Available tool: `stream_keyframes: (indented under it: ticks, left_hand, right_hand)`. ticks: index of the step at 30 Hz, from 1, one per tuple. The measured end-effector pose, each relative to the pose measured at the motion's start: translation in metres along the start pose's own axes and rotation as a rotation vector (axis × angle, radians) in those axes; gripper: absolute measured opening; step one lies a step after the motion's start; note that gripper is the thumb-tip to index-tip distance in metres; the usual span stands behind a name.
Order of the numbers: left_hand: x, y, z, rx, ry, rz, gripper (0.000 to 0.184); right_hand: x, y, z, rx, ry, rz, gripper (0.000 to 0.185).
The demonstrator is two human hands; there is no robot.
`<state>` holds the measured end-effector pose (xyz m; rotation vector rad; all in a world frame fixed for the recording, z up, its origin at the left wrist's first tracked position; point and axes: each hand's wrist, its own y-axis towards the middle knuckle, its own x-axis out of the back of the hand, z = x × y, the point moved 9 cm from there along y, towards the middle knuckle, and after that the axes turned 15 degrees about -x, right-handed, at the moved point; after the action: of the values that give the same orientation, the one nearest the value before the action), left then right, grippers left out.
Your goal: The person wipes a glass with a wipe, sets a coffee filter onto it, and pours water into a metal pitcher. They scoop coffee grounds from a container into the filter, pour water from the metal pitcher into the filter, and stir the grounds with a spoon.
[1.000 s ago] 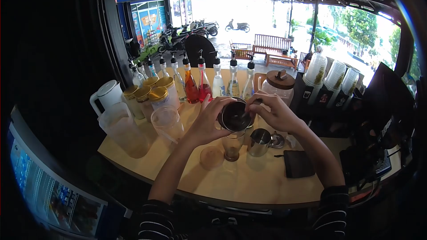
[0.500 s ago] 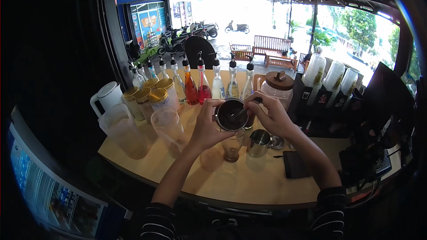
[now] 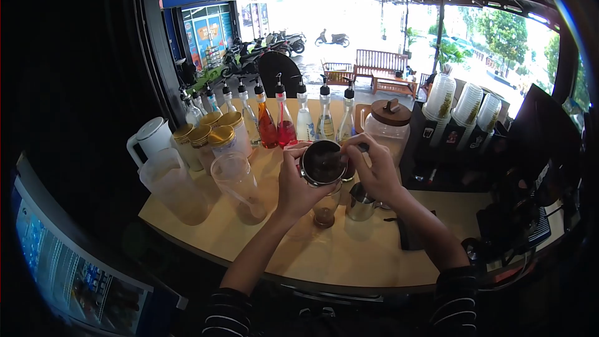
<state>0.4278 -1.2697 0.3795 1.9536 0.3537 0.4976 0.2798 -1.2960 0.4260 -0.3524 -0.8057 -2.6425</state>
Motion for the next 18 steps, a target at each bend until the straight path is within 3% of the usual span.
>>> stream_keyframes:
  ticks: [4, 6, 9, 11, 13, 16, 18]
  left_hand:
    - [-0.001, 0.0, 0.005, 0.008, -0.003, 0.037, 0.076]
    - [0.0, 0.002, 0.006, 0.017, -0.017, 0.069, 0.076]
    - [0.004, 0.008, 0.006, -0.012, 0.063, 0.173, 0.077]
    - [0.0, 0.012, 0.001, -0.137, 0.265, 0.364, 0.079]
    - [0.002, 0.017, 0.003, -0.151, 0.226, 0.396, 0.079]
    - [0.0, 0.024, 0.004, -0.168, 0.203, 0.474, 0.08]
    - [-0.002, 0.026, 0.007, -0.175, 0.216, 0.522, 0.08]
  right_hand:
    - [-0.004, 0.001, -0.006, -0.052, -0.009, 0.087, 0.013]
    - [-0.001, 0.0, 0.0, 0.031, -0.037, 0.055, 0.013]
    - [0.001, 0.007, -0.01, 0.013, -0.019, 0.132, 0.014]
    - [0.005, 0.009, -0.005, 0.067, -0.097, 0.154, 0.014]
    - [0.007, 0.011, 0.001, 0.116, -0.176, 0.172, 0.015]
    - [0.004, 0.018, -0.002, -0.001, -0.074, 0.293, 0.015]
    - [-0.004, 0.016, 0.009, 0.099, -0.225, 0.349, 0.015]
